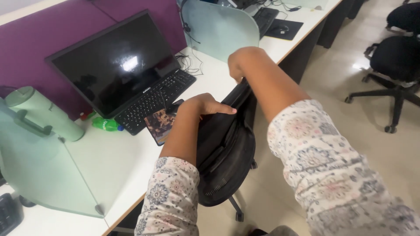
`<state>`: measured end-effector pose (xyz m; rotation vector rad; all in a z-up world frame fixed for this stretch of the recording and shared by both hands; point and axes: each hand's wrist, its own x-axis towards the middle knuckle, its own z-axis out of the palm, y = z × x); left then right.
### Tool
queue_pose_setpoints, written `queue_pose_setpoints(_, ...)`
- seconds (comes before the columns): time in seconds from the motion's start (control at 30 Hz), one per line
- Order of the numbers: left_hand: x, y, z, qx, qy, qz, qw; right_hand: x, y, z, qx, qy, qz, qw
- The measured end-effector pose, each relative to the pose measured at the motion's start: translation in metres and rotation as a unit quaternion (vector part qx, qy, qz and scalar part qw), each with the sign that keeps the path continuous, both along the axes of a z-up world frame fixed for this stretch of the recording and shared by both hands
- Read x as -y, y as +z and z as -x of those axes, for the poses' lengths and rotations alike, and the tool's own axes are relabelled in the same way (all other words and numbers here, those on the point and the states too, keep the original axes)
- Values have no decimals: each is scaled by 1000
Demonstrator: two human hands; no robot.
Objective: Arranging and aligning office chairs at various workstations and interacting with keyboards and mice.
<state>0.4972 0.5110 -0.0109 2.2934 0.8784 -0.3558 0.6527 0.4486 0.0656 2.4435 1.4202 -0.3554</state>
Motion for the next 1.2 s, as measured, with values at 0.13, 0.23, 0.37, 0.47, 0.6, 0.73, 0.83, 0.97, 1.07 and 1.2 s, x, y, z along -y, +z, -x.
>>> queue_pose_setpoints(0.13, -22, 8, 1, -43, 68, 70, 994, -35, 0, 17, 41, -2, 102, 994)
queue_pose_setpoints(0.23, -50, 3, 17, 18, 148, 123, 981, -52, -3, 38, 21, -79, -80, 993)
queue_pose_setpoints(0.37, -119, -31, 35, 60, 190, -24, 980, -108, -21, 33, 38, 29, -25, 999)
queue_pose_setpoints(0.47, -142, -32, 54, 70, 190, -132, 970, -142, -33, 35, 43, 47, -33, 997)
queue_pose_setpoints(0.6, -178, -41, 76, 55, 211, -126, 968, -181, -41, 48, 97, 66, 8, 993)
queue_pose_setpoints(0.73, -225, -56, 91, 93, 222, -145, 960, -216, -40, 74, 84, 65, -38, 994)
queue_pose_setpoints(0.83, -260, -61, 99, 127, 218, -160, 954, -252, -44, 90, 71, 62, -110, 989)
queue_pose_setpoints(0.97, -292, -59, 121, 105, 256, -205, 939, -297, -56, 119, 26, 45, -84, 995)
queue_pose_setpoints(1.07, -345, -95, 134, 151, 271, -259, 915, -330, -80, 127, -2, 49, -103, 993)
queue_pose_setpoints(1.2, -430, -198, 139, 307, 328, -233, 862, -364, -116, 122, -47, 37, -120, 991)
